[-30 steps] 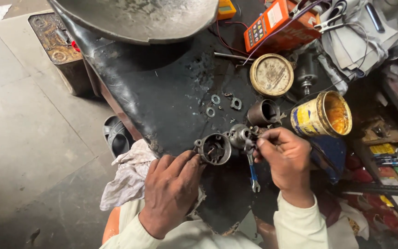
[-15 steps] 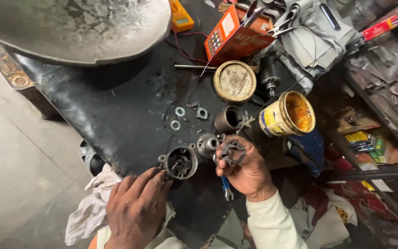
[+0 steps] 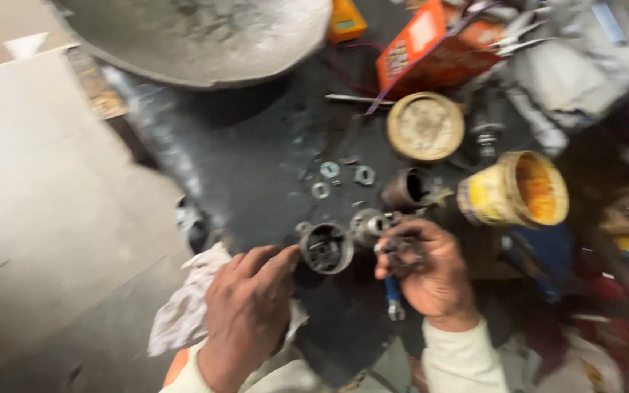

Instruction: The person sits at a workbench in a motorcycle repair shop and works on a small mechanical component, fitting small parts and washers into a round metal housing by hand and pressing pieces together. They pick up loose washers and fittings from the bench and place them into the assembly, occasionally repositioning the housing.

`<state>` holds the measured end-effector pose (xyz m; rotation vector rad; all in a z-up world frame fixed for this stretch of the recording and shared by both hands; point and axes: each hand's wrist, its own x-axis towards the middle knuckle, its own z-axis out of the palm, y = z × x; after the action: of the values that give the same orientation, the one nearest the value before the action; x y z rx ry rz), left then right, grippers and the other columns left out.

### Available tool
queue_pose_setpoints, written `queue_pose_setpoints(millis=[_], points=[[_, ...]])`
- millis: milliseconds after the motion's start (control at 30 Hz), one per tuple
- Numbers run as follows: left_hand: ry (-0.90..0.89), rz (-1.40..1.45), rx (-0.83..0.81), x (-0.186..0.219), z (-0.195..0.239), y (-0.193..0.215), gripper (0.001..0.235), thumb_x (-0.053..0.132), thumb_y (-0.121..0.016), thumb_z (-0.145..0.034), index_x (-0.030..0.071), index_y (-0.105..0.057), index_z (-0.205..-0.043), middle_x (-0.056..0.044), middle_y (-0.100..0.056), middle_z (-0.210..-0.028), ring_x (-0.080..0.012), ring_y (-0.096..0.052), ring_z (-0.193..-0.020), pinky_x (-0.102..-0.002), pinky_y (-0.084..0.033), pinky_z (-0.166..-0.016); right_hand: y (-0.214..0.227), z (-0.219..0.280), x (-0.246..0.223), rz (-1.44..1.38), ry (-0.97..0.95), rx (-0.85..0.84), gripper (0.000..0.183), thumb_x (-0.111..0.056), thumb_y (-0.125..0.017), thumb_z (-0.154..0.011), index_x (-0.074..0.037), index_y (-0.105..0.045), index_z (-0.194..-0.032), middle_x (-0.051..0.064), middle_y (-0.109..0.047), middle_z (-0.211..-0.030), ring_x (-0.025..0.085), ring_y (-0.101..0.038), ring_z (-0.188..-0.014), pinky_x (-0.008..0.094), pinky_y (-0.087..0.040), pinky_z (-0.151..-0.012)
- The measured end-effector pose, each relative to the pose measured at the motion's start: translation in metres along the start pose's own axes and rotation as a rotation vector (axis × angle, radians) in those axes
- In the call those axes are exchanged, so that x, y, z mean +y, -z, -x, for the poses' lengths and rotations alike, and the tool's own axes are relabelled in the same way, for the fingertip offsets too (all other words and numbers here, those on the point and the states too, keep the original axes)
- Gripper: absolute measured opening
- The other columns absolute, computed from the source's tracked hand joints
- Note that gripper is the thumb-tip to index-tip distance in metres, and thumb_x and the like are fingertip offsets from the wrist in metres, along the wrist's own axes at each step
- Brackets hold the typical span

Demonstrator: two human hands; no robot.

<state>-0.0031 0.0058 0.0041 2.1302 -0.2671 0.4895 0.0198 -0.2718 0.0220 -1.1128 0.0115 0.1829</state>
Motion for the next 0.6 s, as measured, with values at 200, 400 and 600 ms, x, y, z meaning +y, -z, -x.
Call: queue_pose_setpoints(millis=[200,400,600], points=[[0.115,-0.02,-0.012,0.007,-0.006,-0.001,0.022,0.008,-0.072,-0.085,0.01,-0.075,-0.106,-0.007,-0.072,-0.092,-0.0293,-0.069,-0.082,-0.04,-0.052,-0.071,0.0,0.0,-0.005,0.099,0.073,0.018,0.026,-0.003,-0.075,-0.094,0.012,-0.068,-0.114,0.022,-0.072,-0.097,0.028,-0.074,-0.081,0.039,-0.064,-0.07],[0.134,-0.058,0.016,0.012,-0.009,-0.006,0.015,0.011,-0.073,-0.087,0.011,-0.076,-0.102,-0.005,-0.073,-0.09,-0.0276,-0.07,-0.08,-0.038,-0.052,-0.07,-0.001,-0.004,-0.004,0.286,0.097,0.137,0.019,0.005,-0.068,-0.095,0.01,-0.068,-0.113,0.019,-0.075,-0.093,0.02,-0.074,-0.076,0.032,-0.062,-0.067],[0.135,-0.075,0.031,0.011,-0.008,-0.01,0.017,0.009,-0.075,-0.085,0.01,-0.077,-0.102,-0.006,-0.073,-0.091,-0.027,-0.072,-0.08,-0.037,-0.054,-0.069,-0.001,-0.01,-0.003,0.239,0.073,0.113,0.019,0.007,-0.066,-0.095,0.01,-0.068,-0.113,0.017,-0.076,-0.095,0.016,-0.074,-0.077,0.029,-0.062,-0.068]])
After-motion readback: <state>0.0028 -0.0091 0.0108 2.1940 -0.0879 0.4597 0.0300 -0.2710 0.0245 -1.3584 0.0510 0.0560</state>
